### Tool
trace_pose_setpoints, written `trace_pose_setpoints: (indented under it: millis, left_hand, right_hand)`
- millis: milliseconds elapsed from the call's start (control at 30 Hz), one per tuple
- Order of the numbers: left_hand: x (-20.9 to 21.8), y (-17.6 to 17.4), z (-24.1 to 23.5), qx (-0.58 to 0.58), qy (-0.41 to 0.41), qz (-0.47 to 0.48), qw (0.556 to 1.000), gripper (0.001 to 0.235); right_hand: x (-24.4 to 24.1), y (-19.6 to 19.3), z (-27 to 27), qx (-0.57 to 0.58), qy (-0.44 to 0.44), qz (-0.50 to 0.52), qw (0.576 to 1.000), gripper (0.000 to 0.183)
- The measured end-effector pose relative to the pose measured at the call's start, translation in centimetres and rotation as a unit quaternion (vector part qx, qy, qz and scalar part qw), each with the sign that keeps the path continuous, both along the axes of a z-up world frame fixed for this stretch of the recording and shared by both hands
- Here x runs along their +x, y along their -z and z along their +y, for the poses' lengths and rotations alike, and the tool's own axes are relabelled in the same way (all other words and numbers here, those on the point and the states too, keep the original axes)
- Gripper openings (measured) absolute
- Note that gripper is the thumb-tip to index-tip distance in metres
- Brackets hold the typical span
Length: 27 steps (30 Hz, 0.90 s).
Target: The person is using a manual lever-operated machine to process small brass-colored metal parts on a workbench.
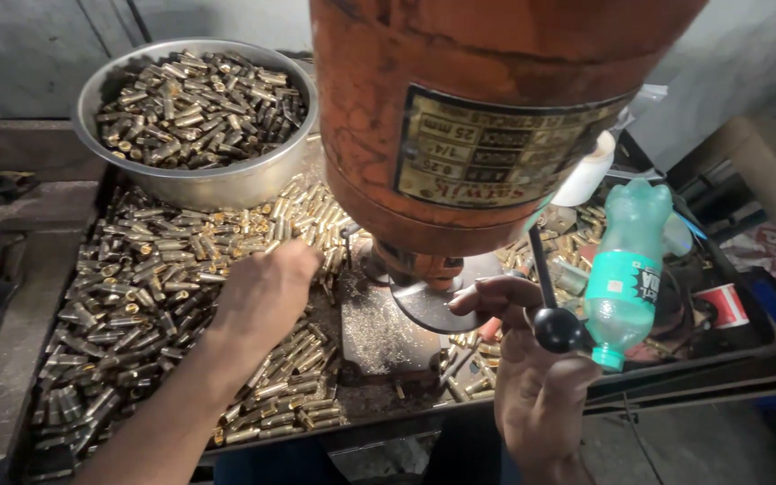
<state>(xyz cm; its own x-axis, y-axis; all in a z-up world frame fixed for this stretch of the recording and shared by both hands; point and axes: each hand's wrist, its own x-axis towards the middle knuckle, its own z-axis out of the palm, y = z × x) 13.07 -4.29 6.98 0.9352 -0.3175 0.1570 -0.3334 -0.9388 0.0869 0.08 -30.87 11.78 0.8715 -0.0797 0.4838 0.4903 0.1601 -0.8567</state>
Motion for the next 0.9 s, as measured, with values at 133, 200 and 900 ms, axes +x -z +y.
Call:
trace_pose_setpoints:
  millis: [133, 200, 900]
  left_hand:
    - [-3.5, -4.1, -0.9, -0.262, 0.115, -0.195, 0.938, 0.021]
    - [-6.0, -6.7, -1.7, -0.466, -0.064, 0.163, 0.867, 0.02]
    - [-8.6, -6.4, -6.6, -0.526, -0.07, 0.061, 0.846, 0.028]
  right_hand:
    - [0.3, 0.2, -0.3, 0.034, 0.002, -0.009, 0.999, 0.099]
    - [0.5, -0.3, 0.0, 0.037, 0.05, 0.021, 0.998, 0.098]
    - [0.9, -2.5, 1.0, -0.022, 0.094, 0.046, 0.994, 0.118]
